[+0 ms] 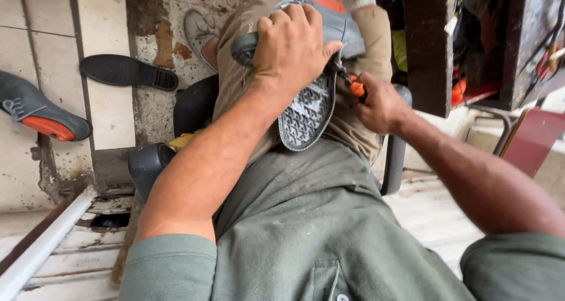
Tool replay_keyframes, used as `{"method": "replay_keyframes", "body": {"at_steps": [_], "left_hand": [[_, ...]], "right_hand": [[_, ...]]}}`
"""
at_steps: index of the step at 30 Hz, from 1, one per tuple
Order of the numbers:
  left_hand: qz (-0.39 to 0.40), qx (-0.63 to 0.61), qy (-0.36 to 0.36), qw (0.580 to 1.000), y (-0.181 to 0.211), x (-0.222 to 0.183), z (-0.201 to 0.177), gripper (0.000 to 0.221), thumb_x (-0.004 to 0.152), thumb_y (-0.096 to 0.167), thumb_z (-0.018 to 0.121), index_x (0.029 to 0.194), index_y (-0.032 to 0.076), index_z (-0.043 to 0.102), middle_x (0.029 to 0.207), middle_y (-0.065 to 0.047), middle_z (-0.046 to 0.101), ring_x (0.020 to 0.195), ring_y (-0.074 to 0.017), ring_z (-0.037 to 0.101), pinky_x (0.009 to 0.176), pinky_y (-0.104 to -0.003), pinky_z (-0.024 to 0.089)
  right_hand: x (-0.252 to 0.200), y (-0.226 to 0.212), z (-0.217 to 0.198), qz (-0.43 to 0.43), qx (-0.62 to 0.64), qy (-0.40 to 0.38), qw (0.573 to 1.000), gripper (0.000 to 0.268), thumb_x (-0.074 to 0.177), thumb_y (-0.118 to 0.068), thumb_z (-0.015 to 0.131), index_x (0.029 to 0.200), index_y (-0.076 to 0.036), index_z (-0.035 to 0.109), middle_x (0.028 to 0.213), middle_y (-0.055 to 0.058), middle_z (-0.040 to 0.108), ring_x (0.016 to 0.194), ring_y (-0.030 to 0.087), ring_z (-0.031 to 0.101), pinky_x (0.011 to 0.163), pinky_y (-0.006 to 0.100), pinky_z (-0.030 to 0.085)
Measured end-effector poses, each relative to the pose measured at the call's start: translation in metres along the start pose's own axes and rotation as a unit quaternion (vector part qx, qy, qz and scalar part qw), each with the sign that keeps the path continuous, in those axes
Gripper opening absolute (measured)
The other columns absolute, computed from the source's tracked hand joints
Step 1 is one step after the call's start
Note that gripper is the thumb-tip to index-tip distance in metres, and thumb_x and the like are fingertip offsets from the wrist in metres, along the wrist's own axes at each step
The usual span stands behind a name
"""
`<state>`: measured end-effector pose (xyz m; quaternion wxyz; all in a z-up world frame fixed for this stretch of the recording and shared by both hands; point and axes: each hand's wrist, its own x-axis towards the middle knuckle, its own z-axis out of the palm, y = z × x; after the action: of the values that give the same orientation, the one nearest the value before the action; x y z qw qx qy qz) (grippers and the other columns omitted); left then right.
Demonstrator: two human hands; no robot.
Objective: Using a screwdriver and pliers to pry and pull the sole off a shoe as part of a repair process.
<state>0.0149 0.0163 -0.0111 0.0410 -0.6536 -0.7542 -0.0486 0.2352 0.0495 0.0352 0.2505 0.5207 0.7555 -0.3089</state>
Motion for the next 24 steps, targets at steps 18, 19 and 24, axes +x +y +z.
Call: {"method": "replay_keyframes", "body": {"at_steps": [18, 19, 24], "left_hand": [[-0.021, -0.027, -0.003, 0.999, -0.021, 0.021, 0.000, 0.049, 0.098, 0.068, 0.061, 0.084, 0.024, 0.077, 0.073, 0.002, 0.072, 0.069, -0.0240, 0.069, 0.046, -0.042, 0.049], [-0.021, -0.054, -0.109, 0.992, -0.020, 0.029, -0.009, 0.054, 0.103, 0.067, 0.055, 0.084, 0.020, 0.076, 0.075, -0.001, 0.072, 0.067, -0.0261, 0.070, 0.047, -0.044, 0.051], [-0.018, -0.075, -0.205, 0.976, -0.019, 0.044, -0.007, 0.055, 0.104, 0.066, 0.056, 0.092, 0.017, 0.078, 0.085, -0.003, 0.075, 0.075, -0.0268, 0.071, 0.052, -0.042, 0.053]], "right_hand": [[-0.024, -0.006, -0.032, -0.042, -0.045, -0.066, 0.996, 0.088, 0.073, 0.002, 0.049, 0.157, -0.017, 0.033, 0.097, 0.031, 0.069, 0.081, 0.050, 0.064, 0.075, 0.055, 0.053], [-0.017, 0.015, -0.018, -0.057, -0.036, -0.049, 0.997, 0.057, 0.075, 0.001, 0.050, 0.130, -0.012, 0.042, 0.093, 0.025, 0.069, 0.077, 0.044, 0.063, 0.067, 0.053, 0.053], [0.016, 0.081, 0.039, -0.193, 0.012, 0.041, 0.980, 0.030, 0.073, -0.009, 0.056, 0.100, -0.005, 0.043, 0.088, 0.021, 0.059, 0.075, 0.046, 0.055, 0.066, 0.054, 0.045]]}}
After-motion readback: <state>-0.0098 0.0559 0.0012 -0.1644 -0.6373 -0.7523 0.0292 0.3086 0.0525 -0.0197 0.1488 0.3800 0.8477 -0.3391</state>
